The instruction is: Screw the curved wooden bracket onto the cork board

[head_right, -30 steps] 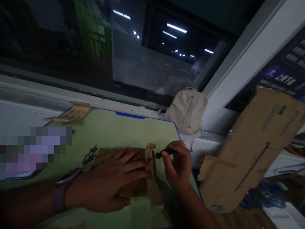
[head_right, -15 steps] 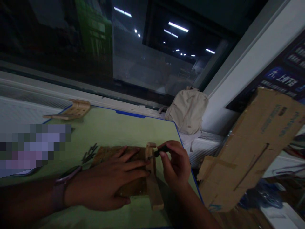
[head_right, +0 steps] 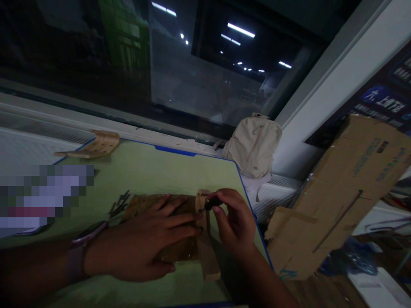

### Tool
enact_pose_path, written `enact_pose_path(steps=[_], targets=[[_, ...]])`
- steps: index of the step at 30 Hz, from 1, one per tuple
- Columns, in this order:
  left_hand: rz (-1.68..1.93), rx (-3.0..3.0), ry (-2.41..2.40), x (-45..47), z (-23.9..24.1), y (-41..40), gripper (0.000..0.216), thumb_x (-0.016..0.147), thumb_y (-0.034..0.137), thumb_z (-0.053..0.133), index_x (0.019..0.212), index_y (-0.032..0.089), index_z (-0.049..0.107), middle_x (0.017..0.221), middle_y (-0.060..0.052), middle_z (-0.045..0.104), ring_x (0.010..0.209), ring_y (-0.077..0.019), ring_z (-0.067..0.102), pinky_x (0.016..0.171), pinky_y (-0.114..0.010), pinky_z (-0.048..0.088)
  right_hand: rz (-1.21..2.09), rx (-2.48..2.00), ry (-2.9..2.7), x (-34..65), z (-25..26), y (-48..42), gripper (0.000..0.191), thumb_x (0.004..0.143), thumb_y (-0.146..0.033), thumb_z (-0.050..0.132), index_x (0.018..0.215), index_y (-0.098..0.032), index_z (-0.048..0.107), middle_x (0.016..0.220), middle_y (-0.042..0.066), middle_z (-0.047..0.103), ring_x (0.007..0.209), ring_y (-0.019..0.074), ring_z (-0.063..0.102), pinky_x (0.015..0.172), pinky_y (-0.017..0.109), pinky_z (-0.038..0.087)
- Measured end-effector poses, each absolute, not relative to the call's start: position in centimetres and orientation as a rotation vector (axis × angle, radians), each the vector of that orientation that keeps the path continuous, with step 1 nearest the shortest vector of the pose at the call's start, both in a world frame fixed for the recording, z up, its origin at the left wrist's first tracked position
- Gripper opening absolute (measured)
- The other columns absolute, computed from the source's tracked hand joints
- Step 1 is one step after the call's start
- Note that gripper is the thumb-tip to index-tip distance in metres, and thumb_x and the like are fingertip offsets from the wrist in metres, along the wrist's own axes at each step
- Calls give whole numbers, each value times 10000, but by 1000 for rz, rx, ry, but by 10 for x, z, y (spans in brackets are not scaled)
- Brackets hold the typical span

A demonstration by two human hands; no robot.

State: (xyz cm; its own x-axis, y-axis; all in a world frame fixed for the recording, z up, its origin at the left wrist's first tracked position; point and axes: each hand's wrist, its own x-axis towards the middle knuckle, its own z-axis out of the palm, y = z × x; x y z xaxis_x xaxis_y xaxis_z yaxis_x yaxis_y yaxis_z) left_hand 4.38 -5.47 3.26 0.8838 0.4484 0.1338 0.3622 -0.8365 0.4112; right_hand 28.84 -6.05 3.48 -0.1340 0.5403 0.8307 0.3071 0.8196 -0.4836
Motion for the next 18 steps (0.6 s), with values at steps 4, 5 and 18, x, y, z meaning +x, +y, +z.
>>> enact_pose_path(steps=[4,5,18], targets=[[295,2667,597,44,34,-55,766,862,409,790,1556,342,473,1648,-18,475,1544,-489,275,1201,-820,196,84,-720,-1597,292,30,-56,389,888,-101,758,1208,-299,659,929,9,677,801,167,666,655,293,548],[290,2667,597,44,35,-55,769,860,410,791,1557,339,473,1646,-20,478,1541,-489,279,1204,-817,196,52,-743,-1581,294,28,-55,353,902,-127,748,1200,-293,658,940,17,676,812,172,660,662,300,542],[298,2662,599,45,35,-54,771,861,422,796,1559,330,480,1653,-33,469,1529,-496,296,1197,-821,197,121,-674,-1611,287,33,-60,336,936,-125,703,1224,-286,635,926,14,726,790,176,705,618,301,588]])
